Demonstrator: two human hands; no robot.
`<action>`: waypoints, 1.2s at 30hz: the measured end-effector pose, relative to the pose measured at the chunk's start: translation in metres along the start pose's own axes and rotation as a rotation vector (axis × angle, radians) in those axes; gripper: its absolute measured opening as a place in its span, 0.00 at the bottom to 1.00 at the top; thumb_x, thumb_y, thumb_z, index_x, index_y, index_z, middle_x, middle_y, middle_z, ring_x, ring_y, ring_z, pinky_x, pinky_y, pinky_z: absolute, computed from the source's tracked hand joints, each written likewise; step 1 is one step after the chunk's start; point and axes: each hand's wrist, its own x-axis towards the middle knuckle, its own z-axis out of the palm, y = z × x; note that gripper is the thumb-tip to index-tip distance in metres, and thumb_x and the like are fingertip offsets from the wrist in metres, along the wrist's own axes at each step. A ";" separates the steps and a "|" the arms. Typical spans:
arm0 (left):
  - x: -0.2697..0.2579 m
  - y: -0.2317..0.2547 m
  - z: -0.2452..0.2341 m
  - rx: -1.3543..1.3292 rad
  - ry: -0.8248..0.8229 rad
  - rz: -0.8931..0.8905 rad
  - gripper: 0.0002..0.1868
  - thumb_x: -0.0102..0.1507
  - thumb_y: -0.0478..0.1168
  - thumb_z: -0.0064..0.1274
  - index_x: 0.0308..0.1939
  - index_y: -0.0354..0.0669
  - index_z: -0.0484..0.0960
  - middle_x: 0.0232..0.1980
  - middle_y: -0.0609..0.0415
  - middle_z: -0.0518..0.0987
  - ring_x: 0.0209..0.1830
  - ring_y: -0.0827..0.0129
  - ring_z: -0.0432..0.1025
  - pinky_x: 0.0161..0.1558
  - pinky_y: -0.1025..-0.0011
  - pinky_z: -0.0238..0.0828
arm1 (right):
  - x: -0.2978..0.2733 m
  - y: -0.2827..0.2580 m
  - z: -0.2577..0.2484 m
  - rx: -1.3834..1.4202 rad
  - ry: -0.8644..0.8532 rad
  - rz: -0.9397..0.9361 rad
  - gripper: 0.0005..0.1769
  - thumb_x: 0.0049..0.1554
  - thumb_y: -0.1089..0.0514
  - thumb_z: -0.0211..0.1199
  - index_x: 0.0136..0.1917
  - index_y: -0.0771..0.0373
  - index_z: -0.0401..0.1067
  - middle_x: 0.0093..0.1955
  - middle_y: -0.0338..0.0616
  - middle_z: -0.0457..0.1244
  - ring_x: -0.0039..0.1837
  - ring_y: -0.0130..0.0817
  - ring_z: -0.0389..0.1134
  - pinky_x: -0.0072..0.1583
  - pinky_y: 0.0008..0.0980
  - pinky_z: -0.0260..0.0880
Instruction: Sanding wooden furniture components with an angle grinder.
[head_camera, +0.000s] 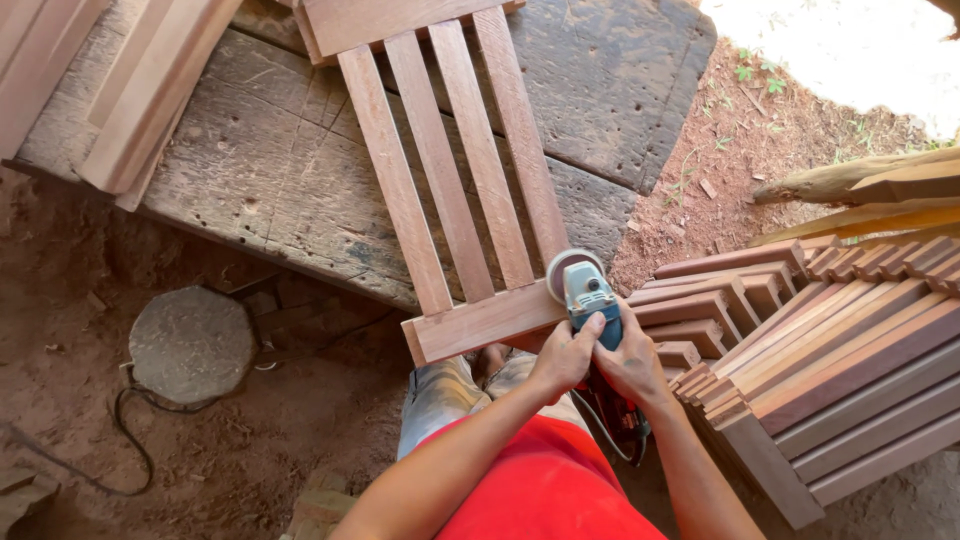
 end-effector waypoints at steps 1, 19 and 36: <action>-0.010 0.007 -0.004 -0.061 0.000 0.007 0.42 0.64 0.71 0.42 0.59 0.35 0.75 0.60 0.27 0.76 0.68 0.42 0.67 0.69 0.50 0.61 | -0.005 -0.007 0.000 0.000 -0.019 0.000 0.41 0.52 0.40 0.63 0.78 0.39 0.59 0.58 0.67 0.68 0.65 0.57 0.68 0.65 0.54 0.70; 0.052 -0.013 0.030 -0.041 -0.057 0.052 0.36 0.64 0.71 0.45 0.48 0.40 0.80 0.35 0.40 0.82 0.32 0.57 0.81 0.40 0.61 0.81 | 0.026 0.032 -0.016 -0.029 0.083 0.021 0.42 0.52 0.39 0.64 0.78 0.36 0.58 0.56 0.65 0.69 0.63 0.55 0.69 0.63 0.53 0.71; 0.004 -0.004 -0.002 -0.165 0.001 0.041 0.38 0.66 0.66 0.45 0.55 0.31 0.76 0.52 0.27 0.79 0.58 0.42 0.75 0.57 0.50 0.73 | 0.007 0.000 -0.001 0.011 -0.042 -0.047 0.43 0.49 0.43 0.65 0.77 0.39 0.60 0.56 0.67 0.69 0.63 0.59 0.69 0.63 0.55 0.71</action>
